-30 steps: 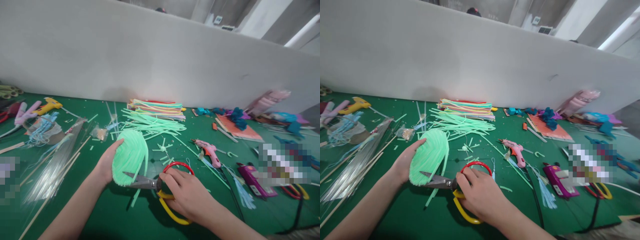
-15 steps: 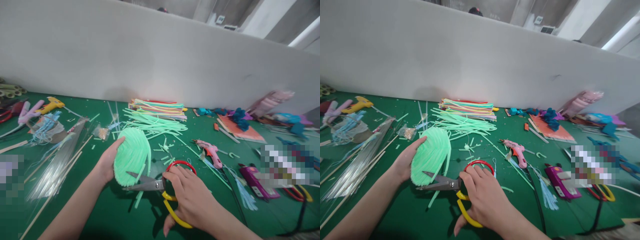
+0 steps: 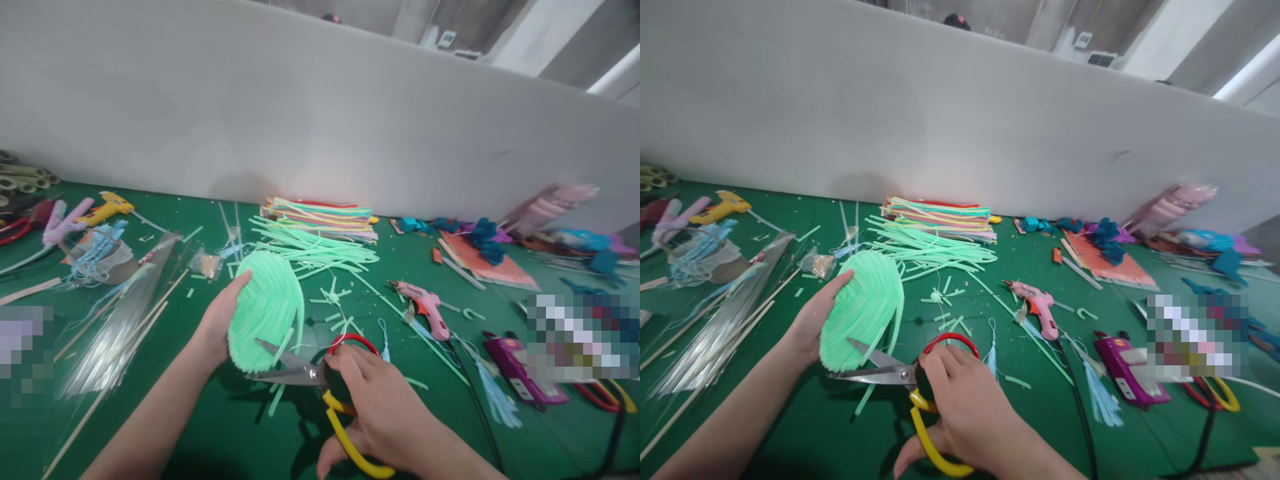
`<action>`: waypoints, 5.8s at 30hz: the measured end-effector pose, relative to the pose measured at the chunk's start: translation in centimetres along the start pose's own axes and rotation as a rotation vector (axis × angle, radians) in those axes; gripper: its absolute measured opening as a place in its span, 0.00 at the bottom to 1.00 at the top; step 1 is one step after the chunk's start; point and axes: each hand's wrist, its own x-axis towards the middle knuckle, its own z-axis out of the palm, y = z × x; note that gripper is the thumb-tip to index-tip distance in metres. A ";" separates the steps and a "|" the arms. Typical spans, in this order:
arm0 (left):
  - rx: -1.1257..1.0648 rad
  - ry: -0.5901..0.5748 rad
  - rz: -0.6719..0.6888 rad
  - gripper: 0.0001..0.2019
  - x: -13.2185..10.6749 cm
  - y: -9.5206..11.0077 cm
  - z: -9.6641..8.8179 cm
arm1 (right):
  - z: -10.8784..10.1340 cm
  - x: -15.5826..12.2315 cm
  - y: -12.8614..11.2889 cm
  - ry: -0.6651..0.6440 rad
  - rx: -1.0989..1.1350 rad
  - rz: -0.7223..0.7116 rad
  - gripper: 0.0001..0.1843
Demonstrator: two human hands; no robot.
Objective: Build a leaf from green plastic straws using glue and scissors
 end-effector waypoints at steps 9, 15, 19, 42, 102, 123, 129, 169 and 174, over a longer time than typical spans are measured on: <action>-0.069 -0.112 -0.026 0.21 -2.2 0.5 0.8 | 0.0 0.5 0.5 0.142 -0.265 -0.117 0.41; -0.117 -0.136 -0.007 0.25 -3.6 -0.1 1.1 | -0.1 0.7 0.6 0.214 -0.265 -0.104 0.36; -0.122 -0.103 0.046 0.26 -3.7 -0.1 1.1 | 0.2 0.9 0.4 0.214 -0.274 -0.118 0.33; -0.161 -0.095 0.044 0.23 -3.5 -0.5 1.7 | -0.3 2.0 1.5 0.230 -0.648 -0.227 0.07; -0.104 0.145 0.459 0.19 -2.6 -3.1 2.0 | 4.3 6.2 -4.2 0.324 1.342 0.894 0.21; 0.062 0.062 0.516 0.32 -2.1 -5.2 0.7 | 1.1 6.6 -0.7 0.463 -0.111 0.362 0.10; 0.021 0.152 0.492 0.23 -2.6 -3.8 1.4 | -1.0 3.7 0.7 0.450 0.098 0.634 0.09; 0.038 0.115 0.354 0.21 -2.4 -4.7 1.9 | 3.9 5.9 -1.4 0.446 1.412 0.812 0.25; 0.059 -0.022 0.279 0.38 -2.8 -5.0 1.5 | 2.1 6.0 0.6 0.573 1.527 0.822 0.19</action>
